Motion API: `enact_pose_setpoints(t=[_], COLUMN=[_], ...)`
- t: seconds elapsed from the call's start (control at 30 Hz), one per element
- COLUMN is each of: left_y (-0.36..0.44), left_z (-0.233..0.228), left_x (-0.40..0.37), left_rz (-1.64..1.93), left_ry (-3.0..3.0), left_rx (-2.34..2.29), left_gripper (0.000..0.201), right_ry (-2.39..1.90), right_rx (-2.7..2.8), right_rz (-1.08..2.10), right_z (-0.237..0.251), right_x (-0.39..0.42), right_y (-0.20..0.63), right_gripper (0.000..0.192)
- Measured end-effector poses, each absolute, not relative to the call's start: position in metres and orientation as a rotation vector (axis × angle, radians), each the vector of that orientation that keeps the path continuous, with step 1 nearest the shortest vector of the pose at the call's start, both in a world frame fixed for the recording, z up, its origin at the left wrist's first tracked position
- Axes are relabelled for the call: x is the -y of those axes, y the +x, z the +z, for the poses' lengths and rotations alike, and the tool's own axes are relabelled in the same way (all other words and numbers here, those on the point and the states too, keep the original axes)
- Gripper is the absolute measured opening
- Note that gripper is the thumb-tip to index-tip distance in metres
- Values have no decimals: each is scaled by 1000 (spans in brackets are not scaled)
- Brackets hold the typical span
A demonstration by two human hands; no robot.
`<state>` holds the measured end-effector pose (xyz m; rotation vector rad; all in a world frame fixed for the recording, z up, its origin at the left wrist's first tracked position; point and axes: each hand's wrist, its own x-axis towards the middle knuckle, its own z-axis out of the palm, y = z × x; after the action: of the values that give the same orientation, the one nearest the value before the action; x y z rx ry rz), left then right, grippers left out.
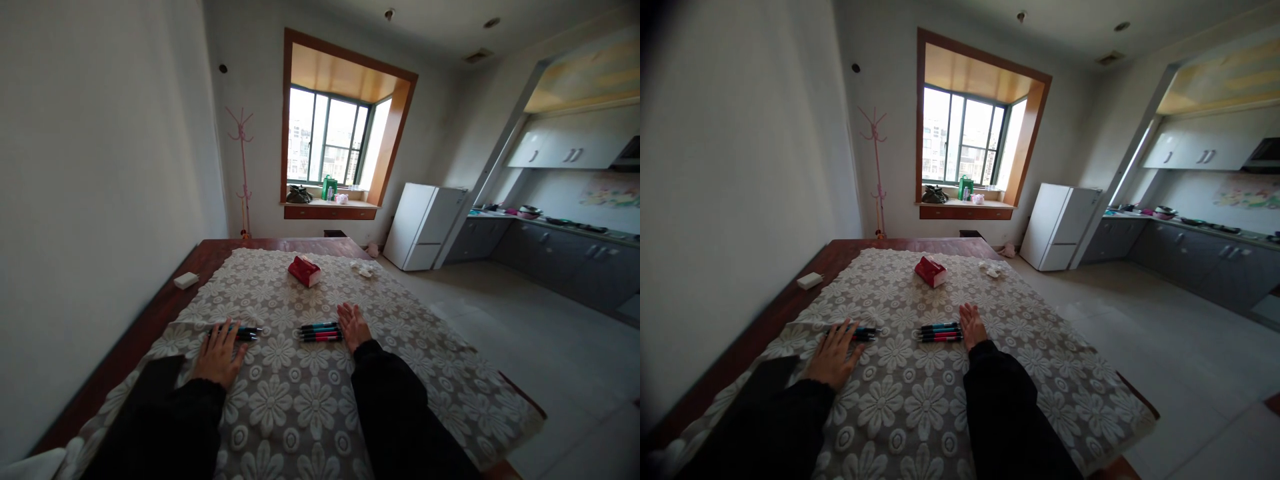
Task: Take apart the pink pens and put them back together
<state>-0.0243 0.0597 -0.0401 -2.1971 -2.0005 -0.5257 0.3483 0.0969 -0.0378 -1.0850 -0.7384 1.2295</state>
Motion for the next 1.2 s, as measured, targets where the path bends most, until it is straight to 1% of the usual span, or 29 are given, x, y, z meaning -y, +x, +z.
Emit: enact_pose_setpoints(t=[0.23, 0.67, 1.0, 1.2], left_y=[-26, -28, -24, -27], left_z=[-41, -42, -37, -37], left_x=[-60, -62, -57, -60], left_rz=[-527, -494, -532, -478], left_ry=[-2214, -2249, -2215, -2259], left_rx=[2011, 2032, 2014, 2037], left_gripper=[58, 59, 56, 59], right_ry=[-1060, -1047, -1075, -1153], right_rx=[655, 552, 647, 782], right_rz=[1257, 1271, 1234, 1185], right_z=[-29, -21, -26, -32], right_x=[-92, -86, -88, -93], right_y=[341, 334, 336, 344], right_gripper=[55, 52, 56, 57])
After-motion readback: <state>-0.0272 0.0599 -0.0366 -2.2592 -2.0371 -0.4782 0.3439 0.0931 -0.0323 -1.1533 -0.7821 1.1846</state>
